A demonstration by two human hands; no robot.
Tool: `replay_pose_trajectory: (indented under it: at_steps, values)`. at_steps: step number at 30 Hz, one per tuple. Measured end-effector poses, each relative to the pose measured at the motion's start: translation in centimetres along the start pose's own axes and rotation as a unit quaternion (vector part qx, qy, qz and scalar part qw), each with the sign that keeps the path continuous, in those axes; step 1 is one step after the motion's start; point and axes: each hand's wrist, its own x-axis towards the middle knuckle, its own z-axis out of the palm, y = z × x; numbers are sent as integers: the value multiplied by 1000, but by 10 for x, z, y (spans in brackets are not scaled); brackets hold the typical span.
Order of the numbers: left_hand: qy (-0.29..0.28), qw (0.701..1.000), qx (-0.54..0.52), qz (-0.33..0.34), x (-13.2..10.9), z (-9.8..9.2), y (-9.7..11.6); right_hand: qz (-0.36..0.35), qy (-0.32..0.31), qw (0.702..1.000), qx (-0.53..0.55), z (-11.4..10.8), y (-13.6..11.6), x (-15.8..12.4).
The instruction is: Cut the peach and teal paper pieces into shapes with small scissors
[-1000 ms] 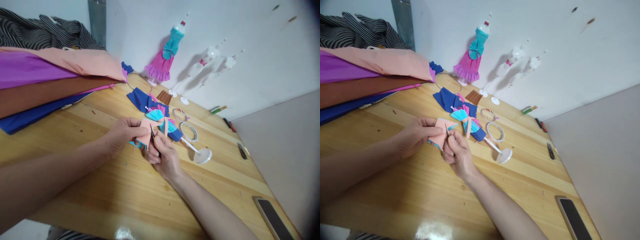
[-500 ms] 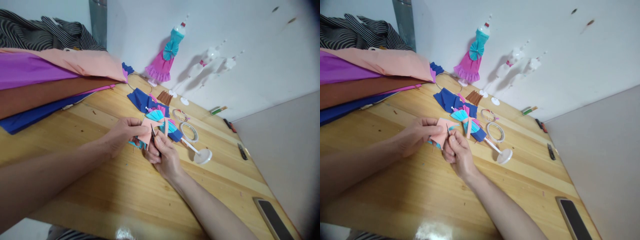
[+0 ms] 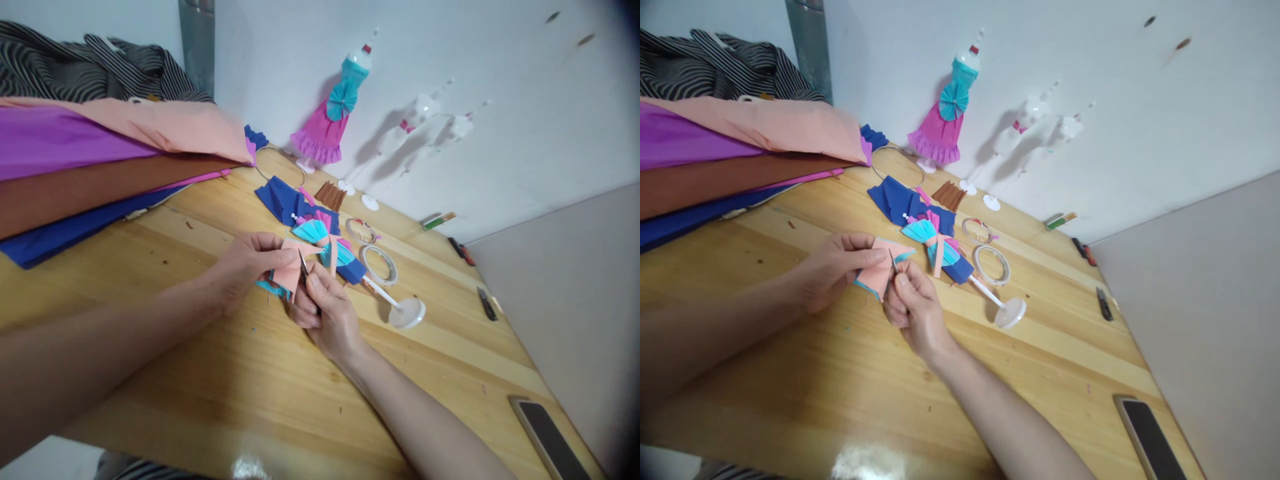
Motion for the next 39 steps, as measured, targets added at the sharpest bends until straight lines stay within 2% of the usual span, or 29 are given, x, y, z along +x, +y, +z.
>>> replay_pose_trajectory:
  at_steps: [18, 23, 32, 39]
  values:
    - [36, 997, 65, 12, -1, 4, 3, 5, 17, 1000, -22, 0, 1, 0]
    - [18, 998, 65, 17, -1, 3, 1, 1, 10, 1000, -17, 1, 1, 0]
    - [25, 998, 60, 4, -2, 5, 1, 4, 12, 1000, -13, 1, 0, -1]
    - [-18, 999, 15, -23, -3, 4, -5, 1, 8, 1000, -10, 1, 0, -1]
